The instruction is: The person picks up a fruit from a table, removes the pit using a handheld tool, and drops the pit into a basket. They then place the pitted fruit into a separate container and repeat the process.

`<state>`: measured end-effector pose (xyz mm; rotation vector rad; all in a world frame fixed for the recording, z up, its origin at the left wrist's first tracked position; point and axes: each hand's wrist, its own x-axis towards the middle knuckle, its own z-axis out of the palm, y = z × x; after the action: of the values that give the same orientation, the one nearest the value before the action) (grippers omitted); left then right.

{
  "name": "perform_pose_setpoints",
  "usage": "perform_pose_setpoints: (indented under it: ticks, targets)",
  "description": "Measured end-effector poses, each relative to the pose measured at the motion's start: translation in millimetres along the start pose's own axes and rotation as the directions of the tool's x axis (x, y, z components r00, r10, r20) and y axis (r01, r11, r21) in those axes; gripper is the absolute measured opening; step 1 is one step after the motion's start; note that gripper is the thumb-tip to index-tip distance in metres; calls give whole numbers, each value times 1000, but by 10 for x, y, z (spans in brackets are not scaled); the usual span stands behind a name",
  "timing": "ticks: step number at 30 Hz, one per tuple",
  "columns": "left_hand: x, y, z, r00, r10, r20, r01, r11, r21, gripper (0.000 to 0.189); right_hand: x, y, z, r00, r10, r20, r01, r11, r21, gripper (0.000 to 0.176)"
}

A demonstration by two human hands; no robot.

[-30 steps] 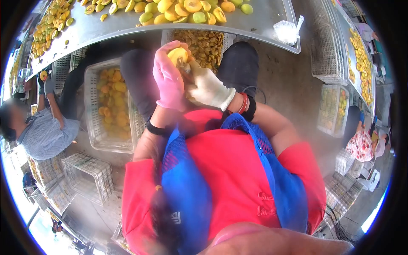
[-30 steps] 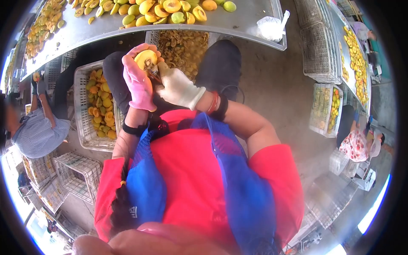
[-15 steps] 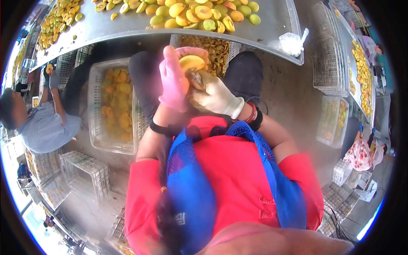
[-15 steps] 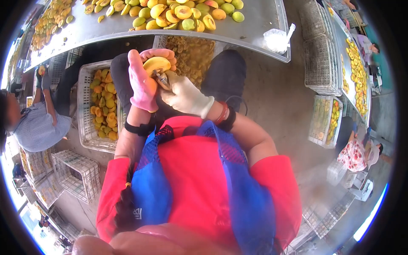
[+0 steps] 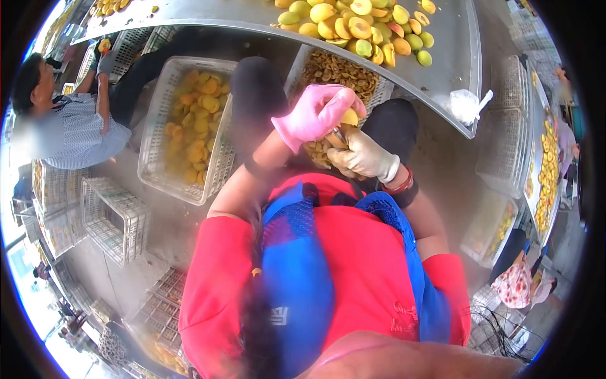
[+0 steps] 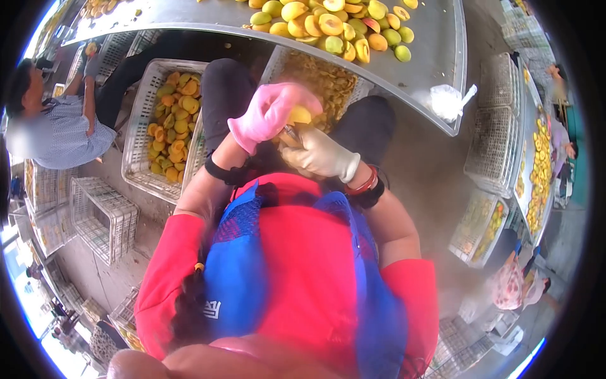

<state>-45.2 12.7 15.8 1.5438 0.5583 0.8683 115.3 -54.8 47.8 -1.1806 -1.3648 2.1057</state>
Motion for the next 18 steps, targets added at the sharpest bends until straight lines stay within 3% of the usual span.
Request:
perform_pose_setpoints:
  ticks: [2, 3, 5, 8, 9, 10, 11, 12, 13, 15, 16, 17, 18]
  targets:
    - [-10, -11, 29, 982, -110, -155, 75, 973, -217, 58, 38, 100, -47, 1000, 9, -11, -9, 1000, 15, 24]
    - [-19, -11, 44, 960, -177, -215, 100, 939, -328, 62, 82, 190, -49, 995, -90, -45, 86, 994, -73, 24]
    - [-49, 157, -42, 881, -184, -435, 41, 947, -319, 62, 196, 400, -35, 953, -291, -83, 262, 931, -253, 22]
    - [-335, 32, -514, 725, -240, -645, -12, 933, -361, 66, 181, 566, -46, 923, -337, -188, 218, 858, -465, 21]
    - [-448, 196, -624, 605, -185, -774, 72, 981, -179, 67, 146, 538, -14, 915, -324, -239, 202, 883, -423, 24]
    - [-676, 113, -859, 558, -39, -829, 226, 968, 107, 60, 140, 563, -41, 875, -386, -293, 223, 857, -465, 25]
    - [-906, 33, -1094, 496, 109, -861, 410, 845, 343, 53, 157, 639, -61, 829, -446, -339, 240, 830, -504, 25]
    - [-1113, -4, -1308, 429, 21, -903, 679, 652, 337, 39, 182, 739, -61, 779, -499, -379, 252, 803, -540, 25]
    - [-1161, 154, -1375, 436, 2, -900, 847, 338, 411, 42, 266, 836, -110, 746, -504, -436, 259, 822, -507, 28]
    - [-1271, 150, -1459, 451, 95, -887, 825, 335, 455, 44, 403, 1088, -341, 882, -170, -440, -103, 841, -531, 33]
    - [-1253, 150, -1501, 454, 149, -878, 813, 335, 477, 45, 451, 1120, -399, 905, 8, -425, -249, 821, -514, 34]
    - [-1198, 95, -1497, 431, 104, -897, 784, 450, 428, 45, 479, 1156, -427, 901, -9, -433, -236, 828, -509, 34]
    - [-1066, 59, -1460, 484, 72, -872, 718, 538, 443, 42, 465, 1147, -404, 900, -20, -436, -226, 833, -505, 34]
